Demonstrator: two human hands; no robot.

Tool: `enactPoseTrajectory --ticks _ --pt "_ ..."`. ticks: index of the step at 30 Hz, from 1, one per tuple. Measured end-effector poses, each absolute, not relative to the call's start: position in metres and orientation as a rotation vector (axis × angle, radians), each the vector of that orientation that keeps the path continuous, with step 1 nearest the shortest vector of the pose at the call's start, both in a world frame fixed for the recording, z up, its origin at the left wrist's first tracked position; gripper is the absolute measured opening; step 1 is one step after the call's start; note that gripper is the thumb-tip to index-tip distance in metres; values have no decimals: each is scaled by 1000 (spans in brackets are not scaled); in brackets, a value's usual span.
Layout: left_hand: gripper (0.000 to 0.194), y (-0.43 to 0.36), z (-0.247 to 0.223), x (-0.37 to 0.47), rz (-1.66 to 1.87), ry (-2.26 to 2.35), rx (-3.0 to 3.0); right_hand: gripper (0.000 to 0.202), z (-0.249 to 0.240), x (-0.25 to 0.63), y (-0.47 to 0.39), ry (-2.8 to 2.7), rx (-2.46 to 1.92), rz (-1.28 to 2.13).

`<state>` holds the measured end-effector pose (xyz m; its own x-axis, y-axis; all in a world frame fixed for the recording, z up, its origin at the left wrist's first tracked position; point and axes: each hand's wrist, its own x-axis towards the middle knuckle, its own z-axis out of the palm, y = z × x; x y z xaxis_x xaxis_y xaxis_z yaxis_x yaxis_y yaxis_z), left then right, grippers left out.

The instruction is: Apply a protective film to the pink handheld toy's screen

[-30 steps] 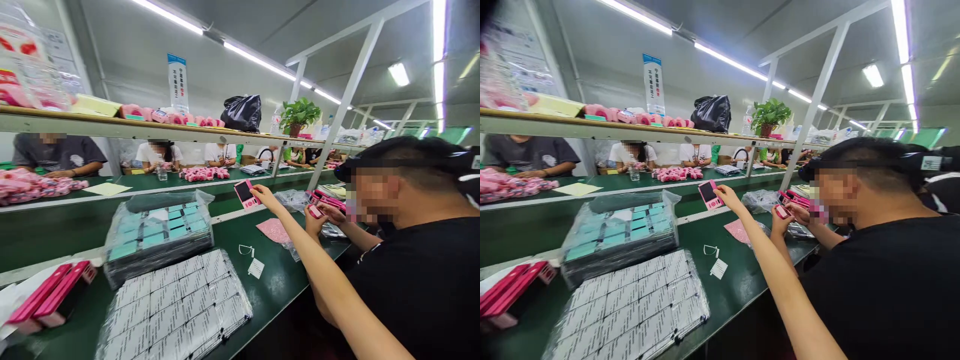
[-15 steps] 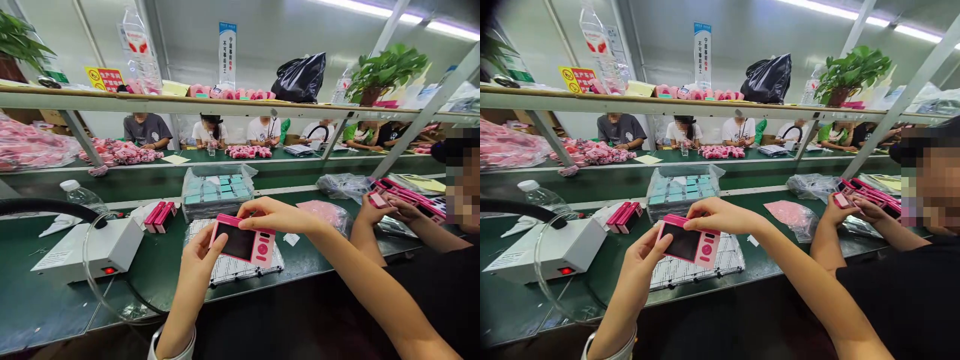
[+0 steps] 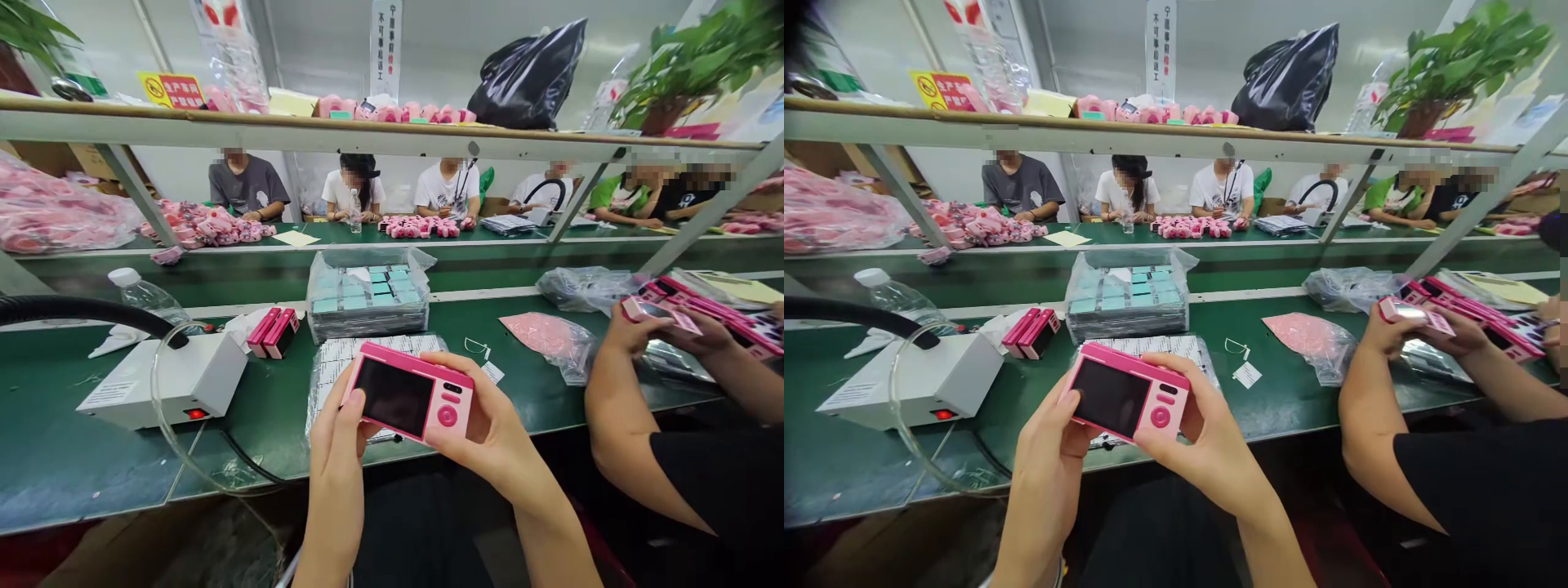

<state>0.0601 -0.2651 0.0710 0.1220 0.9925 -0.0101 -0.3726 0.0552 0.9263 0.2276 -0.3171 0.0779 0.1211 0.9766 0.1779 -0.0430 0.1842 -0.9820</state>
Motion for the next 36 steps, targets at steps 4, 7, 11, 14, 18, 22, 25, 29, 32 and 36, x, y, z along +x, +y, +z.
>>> enactPoseTrajectory --ticks 4,7,11,14,18,22,25,29,32,36 --pt "57 -272 74 59 1249 847 995 63 80 228 -321 -1160 -1110 1018" --pt "60 -270 68 62 1275 860 1021 64 81 228 -325 -1155 -1150 1008" --pt "56 -272 60 61 1269 791 1029 65 79 229 -327 -1144 -1167 986" --pt "52 -276 61 60 1274 744 1003 65 79 229 -327 -1138 -1159 984" --pt "54 -277 67 62 1276 788 1008 66 81 226 -327 -1133 -1160 1003" --pt "52 -279 69 62 1304 843 983 64 82 221 -331 -1126 -1168 992" --pt "52 -284 70 60 1299 812 988 61 84 221 -334 -1134 -1178 976" --pt "52 -289 73 59 1303 768 957 62 90 218 -337 -1124 -1179 966" --pt "47 -289 75 61 1350 789 986 65 94 213 -339 -1094 -1156 958" --pt "45 -294 80 62 1408 787 983 61 95 206 -342 -1108 -1135 913"
